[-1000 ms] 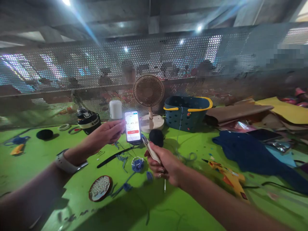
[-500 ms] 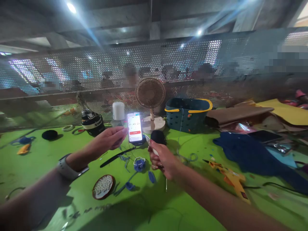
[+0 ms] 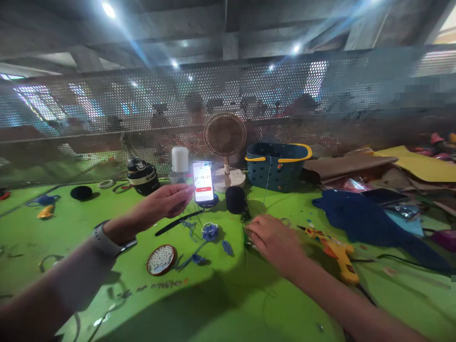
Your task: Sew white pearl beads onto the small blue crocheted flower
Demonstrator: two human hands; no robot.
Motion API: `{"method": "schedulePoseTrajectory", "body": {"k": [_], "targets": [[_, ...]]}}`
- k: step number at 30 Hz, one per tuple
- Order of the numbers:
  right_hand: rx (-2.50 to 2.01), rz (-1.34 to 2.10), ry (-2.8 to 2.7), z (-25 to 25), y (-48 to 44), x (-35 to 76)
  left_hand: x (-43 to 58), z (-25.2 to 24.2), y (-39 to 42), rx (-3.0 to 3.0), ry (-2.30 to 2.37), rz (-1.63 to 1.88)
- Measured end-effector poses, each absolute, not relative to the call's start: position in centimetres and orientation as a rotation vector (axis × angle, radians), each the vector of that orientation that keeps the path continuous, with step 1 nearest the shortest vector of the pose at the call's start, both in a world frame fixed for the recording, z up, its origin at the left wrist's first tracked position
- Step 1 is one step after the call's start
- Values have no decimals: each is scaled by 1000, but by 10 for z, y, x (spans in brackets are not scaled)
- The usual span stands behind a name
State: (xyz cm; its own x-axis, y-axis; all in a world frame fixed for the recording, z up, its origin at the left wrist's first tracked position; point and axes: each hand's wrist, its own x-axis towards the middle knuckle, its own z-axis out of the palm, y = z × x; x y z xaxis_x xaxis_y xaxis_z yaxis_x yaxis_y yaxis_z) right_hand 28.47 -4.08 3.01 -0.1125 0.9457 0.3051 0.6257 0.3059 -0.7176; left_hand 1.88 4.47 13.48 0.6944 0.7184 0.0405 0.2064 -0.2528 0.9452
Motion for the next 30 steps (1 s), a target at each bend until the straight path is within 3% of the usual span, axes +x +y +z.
{"method": "schedulePoseTrajectory", "body": {"k": [4,8,18,30], "targets": [[-1163,635,-1715,61,-32,243,22,136,36,1789,732,600],[-1097,961,-1551,80,-23,219,23,138,30,1775,742,622],[-790,1547,-1263,78,-19,204,25,132,29,1783,805,650],[-951,1567,-1143,68,-43,203,16,99,15,1654,820,665]]}}
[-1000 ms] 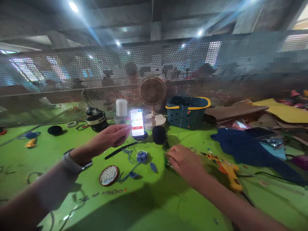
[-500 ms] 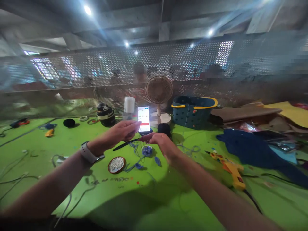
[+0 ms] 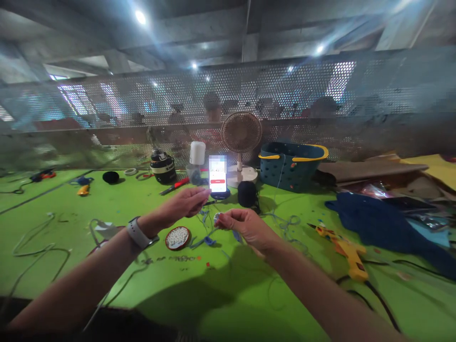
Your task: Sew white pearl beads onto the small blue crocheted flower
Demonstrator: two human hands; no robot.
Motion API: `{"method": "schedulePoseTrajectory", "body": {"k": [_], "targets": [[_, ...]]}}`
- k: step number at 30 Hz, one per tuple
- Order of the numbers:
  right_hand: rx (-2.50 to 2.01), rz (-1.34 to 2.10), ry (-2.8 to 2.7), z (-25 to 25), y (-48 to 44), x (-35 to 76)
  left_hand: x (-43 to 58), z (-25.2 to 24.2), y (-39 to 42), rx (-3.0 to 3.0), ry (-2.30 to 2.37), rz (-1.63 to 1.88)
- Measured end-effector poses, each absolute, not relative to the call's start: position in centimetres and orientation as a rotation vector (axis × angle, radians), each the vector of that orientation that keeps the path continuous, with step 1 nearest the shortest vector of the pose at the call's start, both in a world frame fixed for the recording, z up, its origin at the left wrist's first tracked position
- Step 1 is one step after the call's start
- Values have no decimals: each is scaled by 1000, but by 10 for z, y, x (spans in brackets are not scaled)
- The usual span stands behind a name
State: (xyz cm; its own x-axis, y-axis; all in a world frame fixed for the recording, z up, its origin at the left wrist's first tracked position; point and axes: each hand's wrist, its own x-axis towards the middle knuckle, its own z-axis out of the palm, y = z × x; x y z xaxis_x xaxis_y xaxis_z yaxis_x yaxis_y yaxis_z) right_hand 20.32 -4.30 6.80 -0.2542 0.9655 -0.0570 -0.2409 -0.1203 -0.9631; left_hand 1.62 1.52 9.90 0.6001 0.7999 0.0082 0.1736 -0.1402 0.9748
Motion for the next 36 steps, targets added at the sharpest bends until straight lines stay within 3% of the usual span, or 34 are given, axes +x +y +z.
{"method": "schedulePoseTrajectory", "body": {"k": [6,22,29,36], "targets": [[-738,1565,-742,51,-47,204,30,64,-20,1368,679,713],[-823,1442,-599,41,-61,226,51,35,-35,1288,594,681],[-859,1327,-782,31,-58,231,59,30,-29,1282,562,675],[-1076,879,-1204,17,-45,228,59,12,-21,1323,520,691]]}}
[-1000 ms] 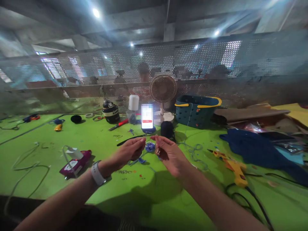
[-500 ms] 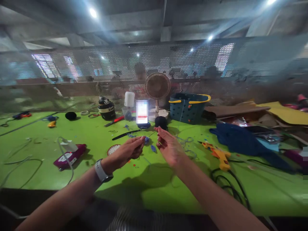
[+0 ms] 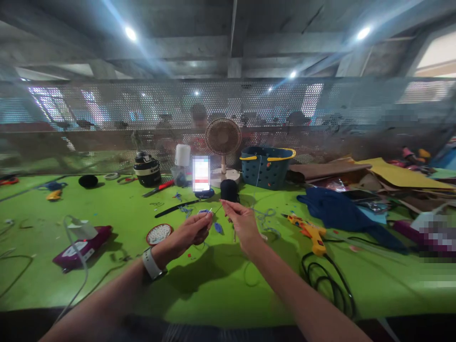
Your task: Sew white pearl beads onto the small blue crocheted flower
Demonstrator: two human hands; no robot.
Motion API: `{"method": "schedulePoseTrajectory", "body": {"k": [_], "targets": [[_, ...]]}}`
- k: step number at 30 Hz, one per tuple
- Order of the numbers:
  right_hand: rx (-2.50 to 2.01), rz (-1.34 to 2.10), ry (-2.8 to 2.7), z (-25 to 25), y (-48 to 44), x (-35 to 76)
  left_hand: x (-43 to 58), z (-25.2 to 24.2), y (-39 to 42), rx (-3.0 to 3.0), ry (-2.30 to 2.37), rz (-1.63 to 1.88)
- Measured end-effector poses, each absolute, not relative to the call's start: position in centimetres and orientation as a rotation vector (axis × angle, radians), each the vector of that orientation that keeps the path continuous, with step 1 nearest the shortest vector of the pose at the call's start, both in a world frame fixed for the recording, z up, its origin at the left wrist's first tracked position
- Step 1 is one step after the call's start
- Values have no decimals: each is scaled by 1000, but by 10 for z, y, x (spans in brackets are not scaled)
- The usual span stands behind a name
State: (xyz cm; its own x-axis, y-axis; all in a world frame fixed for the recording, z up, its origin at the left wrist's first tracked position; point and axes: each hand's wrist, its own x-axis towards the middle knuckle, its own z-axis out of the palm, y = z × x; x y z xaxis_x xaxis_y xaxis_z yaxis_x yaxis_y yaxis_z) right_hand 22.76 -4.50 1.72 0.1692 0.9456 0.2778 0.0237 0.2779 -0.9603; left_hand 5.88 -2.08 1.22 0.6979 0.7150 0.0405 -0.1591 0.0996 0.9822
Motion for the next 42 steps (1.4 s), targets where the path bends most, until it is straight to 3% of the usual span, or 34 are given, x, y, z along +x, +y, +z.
{"method": "schedulePoseTrajectory", "body": {"k": [7,11,17,29,42], "targets": [[-1175,469,-1807,0,-46,234,49,10,-19,1339,533,630],[-1215,247,-1891,-9,-48,229,51,5,-22,1371,486,526],[-1159,-95,-2034,-10,-51,231,47,5,-19,1279,525,641],[-1071,-131,-1902,-10,-57,226,44,4,-11,1285,585,738],[-1074,295,-1506,-5,-55,229,45,2,-12,1277,621,685]]}}
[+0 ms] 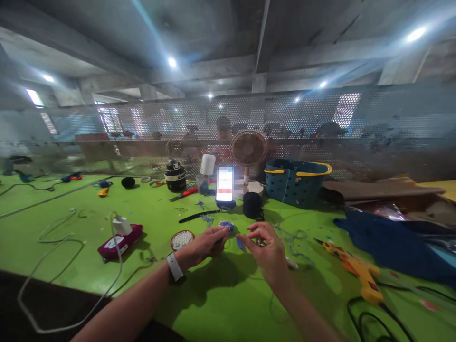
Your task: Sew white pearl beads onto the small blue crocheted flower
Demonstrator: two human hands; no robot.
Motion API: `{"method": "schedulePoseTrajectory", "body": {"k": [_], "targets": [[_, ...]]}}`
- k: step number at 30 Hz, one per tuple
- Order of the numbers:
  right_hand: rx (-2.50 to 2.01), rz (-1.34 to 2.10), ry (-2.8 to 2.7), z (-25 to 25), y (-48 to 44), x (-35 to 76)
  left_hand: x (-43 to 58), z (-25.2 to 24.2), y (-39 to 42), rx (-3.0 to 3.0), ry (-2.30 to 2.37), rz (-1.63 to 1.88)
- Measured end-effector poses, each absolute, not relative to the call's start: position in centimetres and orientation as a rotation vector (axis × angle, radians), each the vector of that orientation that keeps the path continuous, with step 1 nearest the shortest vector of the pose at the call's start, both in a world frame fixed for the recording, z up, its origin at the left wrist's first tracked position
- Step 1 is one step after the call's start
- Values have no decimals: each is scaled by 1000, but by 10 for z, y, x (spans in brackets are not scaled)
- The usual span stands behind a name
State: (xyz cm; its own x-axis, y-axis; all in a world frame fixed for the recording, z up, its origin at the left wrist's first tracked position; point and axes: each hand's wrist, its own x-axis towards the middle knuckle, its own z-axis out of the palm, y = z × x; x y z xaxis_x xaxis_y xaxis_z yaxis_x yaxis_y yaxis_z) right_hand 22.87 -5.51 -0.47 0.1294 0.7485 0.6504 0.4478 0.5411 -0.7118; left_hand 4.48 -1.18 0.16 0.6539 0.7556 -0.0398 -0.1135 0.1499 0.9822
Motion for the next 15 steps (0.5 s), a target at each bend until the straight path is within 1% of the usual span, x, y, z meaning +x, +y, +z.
{"method": "schedulePoseTrajectory", "body": {"k": [7,10,15], "targets": [[-1155,546,-1473,-16,-53,233,46,-2,-13,1250,624,657],[-1145,689,-1402,-15,-54,230,46,-3,-12,1239,617,655],[-1164,801,-1301,-7,-55,228,45,-3,-11,1233,606,679]]}}
